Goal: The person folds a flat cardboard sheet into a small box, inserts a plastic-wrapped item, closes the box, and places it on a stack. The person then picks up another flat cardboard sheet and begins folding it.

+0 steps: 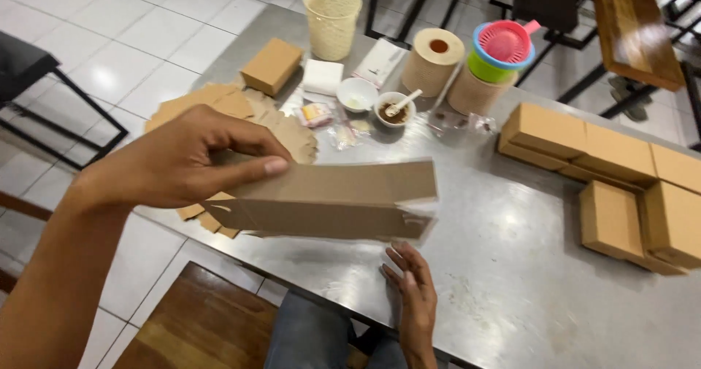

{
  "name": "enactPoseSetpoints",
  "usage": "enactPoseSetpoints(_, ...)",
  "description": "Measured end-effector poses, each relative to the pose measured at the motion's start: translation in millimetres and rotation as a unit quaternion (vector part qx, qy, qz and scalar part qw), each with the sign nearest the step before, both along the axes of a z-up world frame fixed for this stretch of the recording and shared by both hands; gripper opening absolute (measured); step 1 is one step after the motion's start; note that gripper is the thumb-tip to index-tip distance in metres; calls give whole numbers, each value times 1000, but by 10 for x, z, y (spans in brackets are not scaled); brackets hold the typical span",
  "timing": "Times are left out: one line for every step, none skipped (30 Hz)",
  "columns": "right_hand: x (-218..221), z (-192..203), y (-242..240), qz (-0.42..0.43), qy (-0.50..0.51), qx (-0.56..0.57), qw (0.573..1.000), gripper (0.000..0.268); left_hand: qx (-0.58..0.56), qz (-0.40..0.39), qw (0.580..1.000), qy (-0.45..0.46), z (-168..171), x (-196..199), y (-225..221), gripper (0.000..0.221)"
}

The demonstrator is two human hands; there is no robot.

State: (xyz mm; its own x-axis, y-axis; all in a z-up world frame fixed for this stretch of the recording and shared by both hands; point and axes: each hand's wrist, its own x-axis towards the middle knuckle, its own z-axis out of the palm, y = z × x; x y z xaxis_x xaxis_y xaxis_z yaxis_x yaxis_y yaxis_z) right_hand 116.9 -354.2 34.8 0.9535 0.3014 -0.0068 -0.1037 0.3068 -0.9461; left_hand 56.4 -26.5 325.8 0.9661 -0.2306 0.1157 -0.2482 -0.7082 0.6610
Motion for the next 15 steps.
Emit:
enactPoseSetpoints(21, -182, -189, -8, 2, -4, 1000, 54, -4, -8, 1000, 2, -64, 175, -57, 35)
enactPoseSetpoints(70, -364, -369, -41, 63, 31, 997, 40, -18, -64, 998, -15, -128, 338, -114, 32)
enactPoseSetpoints(114, -542, -550, -73, 123, 67, 987, 31, -32, -121, 992, -33, -189, 499, -173, 30)
enactPoseSetpoints(28, -203, -530, -81, 122, 65, 987, 31, -35, -128, 991, -33, -239, 652, -258, 30)
enactPoseSetpoints(-51, 135, -503, -110, 174, 21, 978, 42, -41, -134, 990, 1, -289, 811, -347, 27)
enactPoseSetpoints(-113, 464, -480, -140, 224, -22, 964, 56, -48, -143, 988, 34, -352, 995, -449, 26)
enactPoseSetpoints(-150, 194, -623, -150, 223, -24, 963, 56, -52, -152, 986, 33, -468, 1180, -552, 26)
enactPoseSetpoints(-181, -74, -763, -100, 108, -67, 987, 44, -20, -148, 987, 54, -580, 1352, -655, 28)
enactPoseSetpoints(-213, -339, -901, -45, -8, -112, 993, 37, 11, -143, 987, 75, -688, 1523, -758, 30)
enactPoseSetpoints(-234, -255, -792, -52, -8, -115, 992, 37, 9, -150, 986, 74, -833, 1688, -868, 30)
enactPoseSetpoints(-247, -176, -676, -101, 87, -134, 982, 37, 27, -172, 983, 52, -979, 1856, -978, 28)
enactPoseSetpoints(-292, -110, -545, -149, 186, -150, 959, 38, 45, -195, 979, 34, -1147, 2004, -1083, 25)
enactPoseSetpoints(-312, -300, -487, -156, 190, -152, 957, 38, 42, -202, 978, 37, -1294, 2136, -1218, 25)
enactPoseSetpoints(-325, -501, -422, -214, 169, -164, 948, 38, 82, -201, 976, 14, -1449, 2263, -1347, 22)
enactPoseSetpoints(-335, -707, -359, -271, 146, -176, 935, 39, 122, -200, 972, -9, -1610, 2392, -1481, 21)
